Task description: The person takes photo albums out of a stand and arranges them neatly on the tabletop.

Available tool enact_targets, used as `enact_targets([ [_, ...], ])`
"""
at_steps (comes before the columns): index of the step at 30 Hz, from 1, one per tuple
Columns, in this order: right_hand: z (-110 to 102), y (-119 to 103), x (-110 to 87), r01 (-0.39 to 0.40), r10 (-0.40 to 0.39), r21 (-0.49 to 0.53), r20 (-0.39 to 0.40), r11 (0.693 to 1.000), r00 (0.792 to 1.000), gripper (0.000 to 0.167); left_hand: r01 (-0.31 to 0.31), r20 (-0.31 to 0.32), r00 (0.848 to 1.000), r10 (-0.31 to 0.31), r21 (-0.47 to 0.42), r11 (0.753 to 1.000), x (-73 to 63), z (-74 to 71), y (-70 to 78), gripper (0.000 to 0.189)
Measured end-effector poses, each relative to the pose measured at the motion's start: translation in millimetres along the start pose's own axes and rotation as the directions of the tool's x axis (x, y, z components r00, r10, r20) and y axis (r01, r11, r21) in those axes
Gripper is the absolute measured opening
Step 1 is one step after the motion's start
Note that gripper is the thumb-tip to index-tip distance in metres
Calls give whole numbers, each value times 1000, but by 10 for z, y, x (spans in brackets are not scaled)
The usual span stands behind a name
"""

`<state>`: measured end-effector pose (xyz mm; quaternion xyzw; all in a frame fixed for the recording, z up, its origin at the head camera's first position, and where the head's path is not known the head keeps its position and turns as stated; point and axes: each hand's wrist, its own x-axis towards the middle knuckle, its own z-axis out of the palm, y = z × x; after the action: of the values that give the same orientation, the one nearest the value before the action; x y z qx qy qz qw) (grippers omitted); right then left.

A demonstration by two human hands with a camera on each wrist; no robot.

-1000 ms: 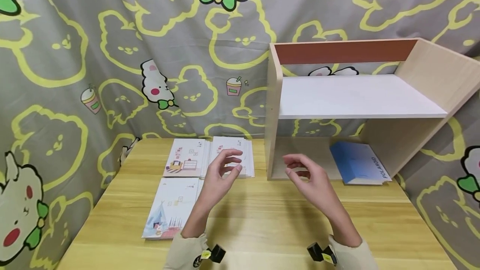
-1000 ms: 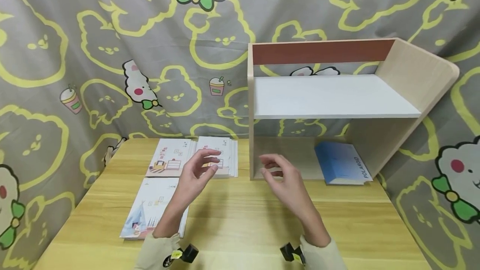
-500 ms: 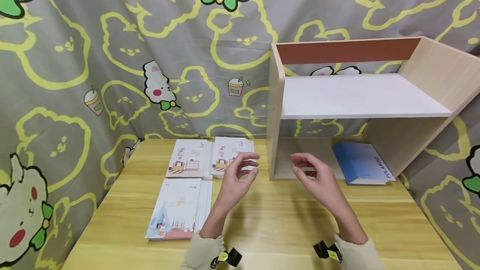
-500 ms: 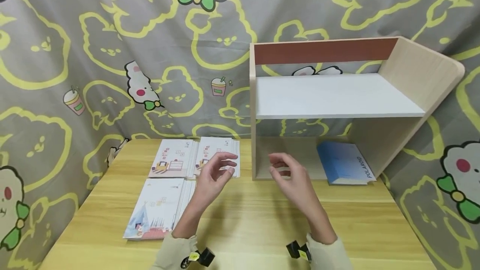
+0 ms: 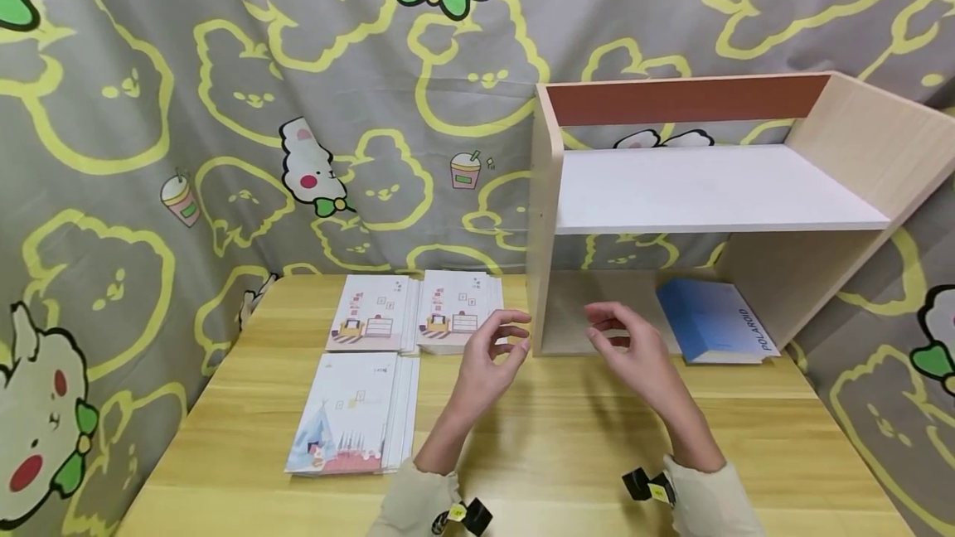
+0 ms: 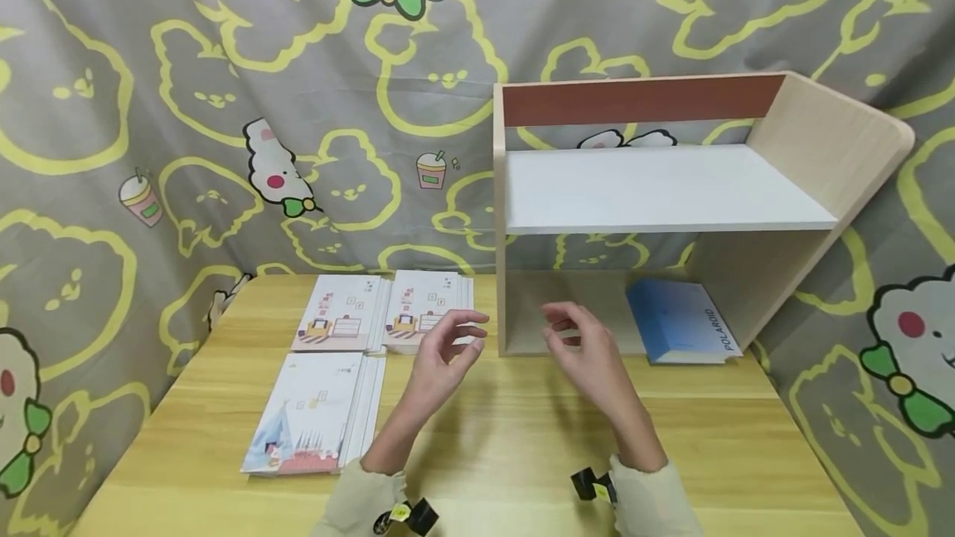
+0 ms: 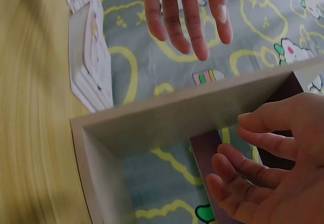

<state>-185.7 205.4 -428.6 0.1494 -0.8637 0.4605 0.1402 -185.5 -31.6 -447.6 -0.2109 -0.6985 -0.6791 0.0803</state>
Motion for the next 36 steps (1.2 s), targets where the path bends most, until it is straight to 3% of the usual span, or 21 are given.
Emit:
enact_targets([
  [7,-144,111,9,-15,14,-42,-27,999,1000,28,-13,-6,1000,12,-55,998,20,162,-47,31],
  [16,-391,194,-13,-28,24,-55,-71,998,997,29,-16,14,1000,16,-28,1000,62,438,-76,30],
  [29,-661,413,-38,-54,49,-44,-104,998,993,33,40,-5,999,-40,-63,997,165,741,-273,34],
  [36,-805,521,-99,-101,89,-82,-145,991,985,34,62,14,998,-61,-83,995,261,897,-286,36],
])
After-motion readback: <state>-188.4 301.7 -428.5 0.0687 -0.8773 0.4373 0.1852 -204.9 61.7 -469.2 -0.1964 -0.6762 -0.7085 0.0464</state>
